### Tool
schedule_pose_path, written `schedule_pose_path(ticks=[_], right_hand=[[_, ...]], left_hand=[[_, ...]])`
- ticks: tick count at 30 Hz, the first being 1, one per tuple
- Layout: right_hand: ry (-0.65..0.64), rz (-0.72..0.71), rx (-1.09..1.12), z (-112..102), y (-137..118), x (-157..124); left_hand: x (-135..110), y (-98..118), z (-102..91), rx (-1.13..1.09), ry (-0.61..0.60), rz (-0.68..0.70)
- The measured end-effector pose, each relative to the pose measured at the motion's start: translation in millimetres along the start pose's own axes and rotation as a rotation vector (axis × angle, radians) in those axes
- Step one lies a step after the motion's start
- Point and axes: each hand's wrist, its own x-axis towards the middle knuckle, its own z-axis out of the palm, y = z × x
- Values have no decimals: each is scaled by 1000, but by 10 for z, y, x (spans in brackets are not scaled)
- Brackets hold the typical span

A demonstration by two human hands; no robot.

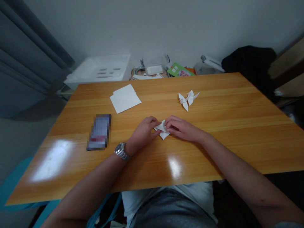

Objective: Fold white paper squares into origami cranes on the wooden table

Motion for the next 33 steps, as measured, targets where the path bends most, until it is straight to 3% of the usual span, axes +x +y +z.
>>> schedule_pose_path(ticks=[13, 27, 33], right_hand=[[103, 115, -172, 65, 41, -5], [107, 264, -299, 85, 35, 67], [43, 363, -390, 45, 14, 186]], left_hand=[[11, 52, -13, 26, -15, -77], [103, 130, -104, 59, -69, -170], [155, 125, -117, 137, -118, -181]])
